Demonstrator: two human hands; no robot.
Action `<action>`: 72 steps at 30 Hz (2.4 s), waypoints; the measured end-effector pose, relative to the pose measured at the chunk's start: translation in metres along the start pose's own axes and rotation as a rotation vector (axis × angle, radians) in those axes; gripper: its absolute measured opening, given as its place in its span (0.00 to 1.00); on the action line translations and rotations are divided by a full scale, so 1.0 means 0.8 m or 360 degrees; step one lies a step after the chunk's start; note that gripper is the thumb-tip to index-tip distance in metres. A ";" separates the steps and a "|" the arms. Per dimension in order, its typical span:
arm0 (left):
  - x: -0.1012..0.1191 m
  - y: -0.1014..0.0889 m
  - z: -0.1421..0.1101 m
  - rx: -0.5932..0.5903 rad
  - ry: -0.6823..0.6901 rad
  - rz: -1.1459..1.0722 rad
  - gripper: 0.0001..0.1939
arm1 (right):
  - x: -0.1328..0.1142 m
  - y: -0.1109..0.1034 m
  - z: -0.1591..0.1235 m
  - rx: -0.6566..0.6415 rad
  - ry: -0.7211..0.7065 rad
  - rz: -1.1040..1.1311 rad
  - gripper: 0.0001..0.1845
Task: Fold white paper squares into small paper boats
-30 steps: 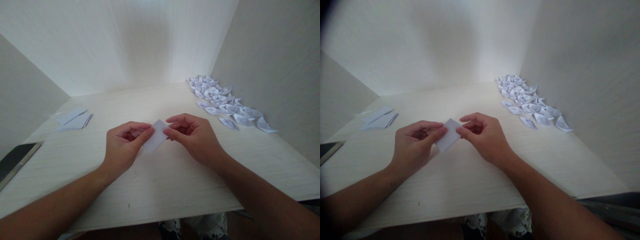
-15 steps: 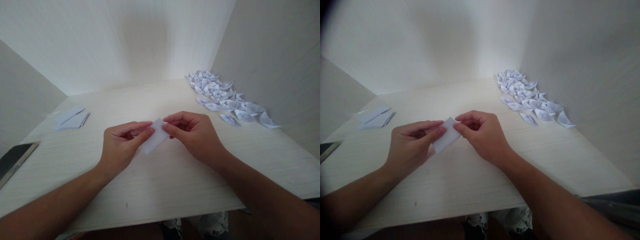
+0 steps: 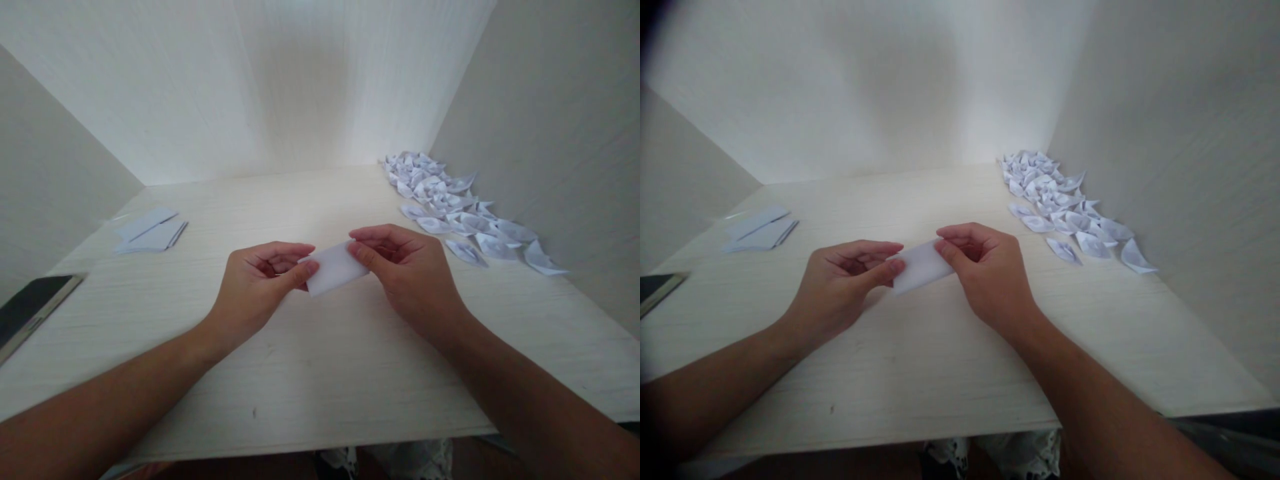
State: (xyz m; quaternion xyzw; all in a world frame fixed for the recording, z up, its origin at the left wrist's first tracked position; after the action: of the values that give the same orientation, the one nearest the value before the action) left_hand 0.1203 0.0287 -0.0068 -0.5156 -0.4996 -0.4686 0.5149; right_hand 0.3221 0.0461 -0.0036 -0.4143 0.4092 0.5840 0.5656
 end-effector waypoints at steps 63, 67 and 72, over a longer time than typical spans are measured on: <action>0.005 -0.005 0.002 -0.0340 -0.0140 0.0114 0.10 | -0.010 0.008 -0.005 -0.1090 -0.0094 -0.0626 0.14; 0.006 -0.002 0.001 -0.0431 -0.0248 0.0004 0.11 | -0.011 0.011 -0.005 -0.1212 -0.0044 -0.0568 0.18; 0.001 0.003 0.003 -0.0517 -0.0468 -0.0096 0.12 | -0.006 0.010 -0.003 -0.1067 -0.0013 -0.0576 0.16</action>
State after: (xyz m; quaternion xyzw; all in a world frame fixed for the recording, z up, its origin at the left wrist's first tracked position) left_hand 0.1226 0.0308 -0.0059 -0.6395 -0.5024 -0.4778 0.3323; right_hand 0.3146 0.0417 0.0004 -0.6397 0.1134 0.5777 0.4942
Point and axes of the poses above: each hand's wrist, its own z-axis towards the middle knuckle, its own y-axis out of the palm, x = y × z, the point moved 2 cm from there along z, towards the middle knuckle, and after that the axes turned 8 degrees about -y, right-handed, at the moved point
